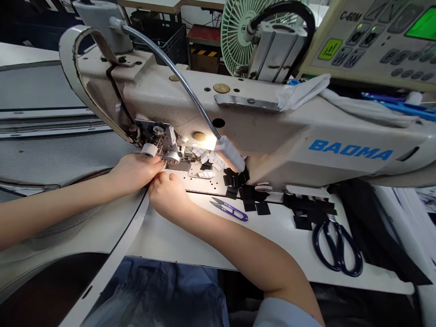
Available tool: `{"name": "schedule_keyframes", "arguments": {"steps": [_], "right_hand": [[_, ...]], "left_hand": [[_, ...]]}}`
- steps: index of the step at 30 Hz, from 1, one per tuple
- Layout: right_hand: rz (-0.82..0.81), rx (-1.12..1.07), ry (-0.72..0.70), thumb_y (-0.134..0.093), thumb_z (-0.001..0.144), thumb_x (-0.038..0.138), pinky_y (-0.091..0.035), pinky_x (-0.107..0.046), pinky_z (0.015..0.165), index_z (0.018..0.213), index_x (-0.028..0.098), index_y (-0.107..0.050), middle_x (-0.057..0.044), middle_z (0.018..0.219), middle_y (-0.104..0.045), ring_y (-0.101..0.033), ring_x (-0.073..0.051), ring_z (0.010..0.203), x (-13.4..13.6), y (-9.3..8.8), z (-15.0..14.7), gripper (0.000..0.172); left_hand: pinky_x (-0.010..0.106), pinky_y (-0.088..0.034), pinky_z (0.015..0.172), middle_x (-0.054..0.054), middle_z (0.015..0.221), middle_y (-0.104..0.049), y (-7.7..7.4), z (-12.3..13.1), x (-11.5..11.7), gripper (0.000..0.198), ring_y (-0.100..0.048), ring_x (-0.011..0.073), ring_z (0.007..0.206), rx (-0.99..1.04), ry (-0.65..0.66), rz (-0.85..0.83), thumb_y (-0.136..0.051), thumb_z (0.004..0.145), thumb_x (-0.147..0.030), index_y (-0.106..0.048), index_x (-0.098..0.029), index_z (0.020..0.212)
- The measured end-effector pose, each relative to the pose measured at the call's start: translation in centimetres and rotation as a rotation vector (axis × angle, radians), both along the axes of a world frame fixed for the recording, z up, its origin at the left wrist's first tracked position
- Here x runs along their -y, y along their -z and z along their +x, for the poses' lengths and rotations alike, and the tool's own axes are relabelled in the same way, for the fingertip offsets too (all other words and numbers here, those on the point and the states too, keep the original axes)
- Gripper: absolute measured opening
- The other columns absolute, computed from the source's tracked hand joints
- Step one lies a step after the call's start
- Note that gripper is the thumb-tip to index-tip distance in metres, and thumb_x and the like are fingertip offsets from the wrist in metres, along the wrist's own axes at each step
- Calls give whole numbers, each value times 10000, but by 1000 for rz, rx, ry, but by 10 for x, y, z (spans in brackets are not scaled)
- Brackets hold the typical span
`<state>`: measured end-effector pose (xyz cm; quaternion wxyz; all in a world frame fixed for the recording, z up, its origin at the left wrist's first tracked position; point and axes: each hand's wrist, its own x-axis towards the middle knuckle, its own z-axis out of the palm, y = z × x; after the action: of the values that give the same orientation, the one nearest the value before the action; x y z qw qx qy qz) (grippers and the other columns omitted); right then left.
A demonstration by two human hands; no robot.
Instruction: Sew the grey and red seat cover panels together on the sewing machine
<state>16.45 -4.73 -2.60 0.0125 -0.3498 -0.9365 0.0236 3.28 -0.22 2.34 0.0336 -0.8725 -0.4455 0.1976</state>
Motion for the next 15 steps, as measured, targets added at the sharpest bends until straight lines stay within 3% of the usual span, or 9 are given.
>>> {"name": "schedule_keyframes", "arguments": {"steps": [3, 5, 8, 11, 15], "right_hand": [[45, 14, 5, -408, 951, 35, -457, -373, 677, 1129, 30, -669, -204, 1117, -690, -578, -282, 999, 3, 2, 2, 316], [70, 11, -15, -375, 975, 43, -464, -378, 703, 1236, -16, -622, -245, 1235, -652, -574, -285, 1039, 9, 2, 4, 364], [70, -13, -73, -347, 982, 31, -456, -371, 706, 1249, -34, -614, -272, 1271, -630, -578, -272, 1029, 16, 0, 5, 383], [33, -41, -80, -381, 953, 10, -420, -359, 653, 1081, 23, -689, -254, 1136, -679, -585, -255, 929, 19, -3, 3, 334], [-3, -43, -71, -399, 927, 7, -374, -359, 623, 987, 65, -703, -214, 1007, -696, -576, -261, 878, 15, -7, 0, 316]], "left_hand": [[310, -340, 600, 124, 935, -668, -7, -5, 1, 247, -633, 228, 803, 3, 8, 3, -427, 916, -61, -669, -110, 932], [287, -339, 615, 104, 958, -677, -16, -13, 1, 274, -632, 215, 814, -29, 5, 8, -467, 912, -72, -663, -154, 1084], [269, -316, 605, 75, 954, -695, -30, -19, -3, 484, -636, 209, 794, -137, -13, -65, -564, 856, -64, -578, -245, 1305], [271, -300, 585, 66, 939, -704, -34, -16, -5, 494, -644, 216, 794, -163, 6, -156, -618, 807, -87, -576, -221, 1280], [283, -318, 588, 99, 886, -698, -25, -3, -2, 274, -641, 222, 751, -63, -37, -166, -501, 887, -143, -609, -146, 1139]]}}
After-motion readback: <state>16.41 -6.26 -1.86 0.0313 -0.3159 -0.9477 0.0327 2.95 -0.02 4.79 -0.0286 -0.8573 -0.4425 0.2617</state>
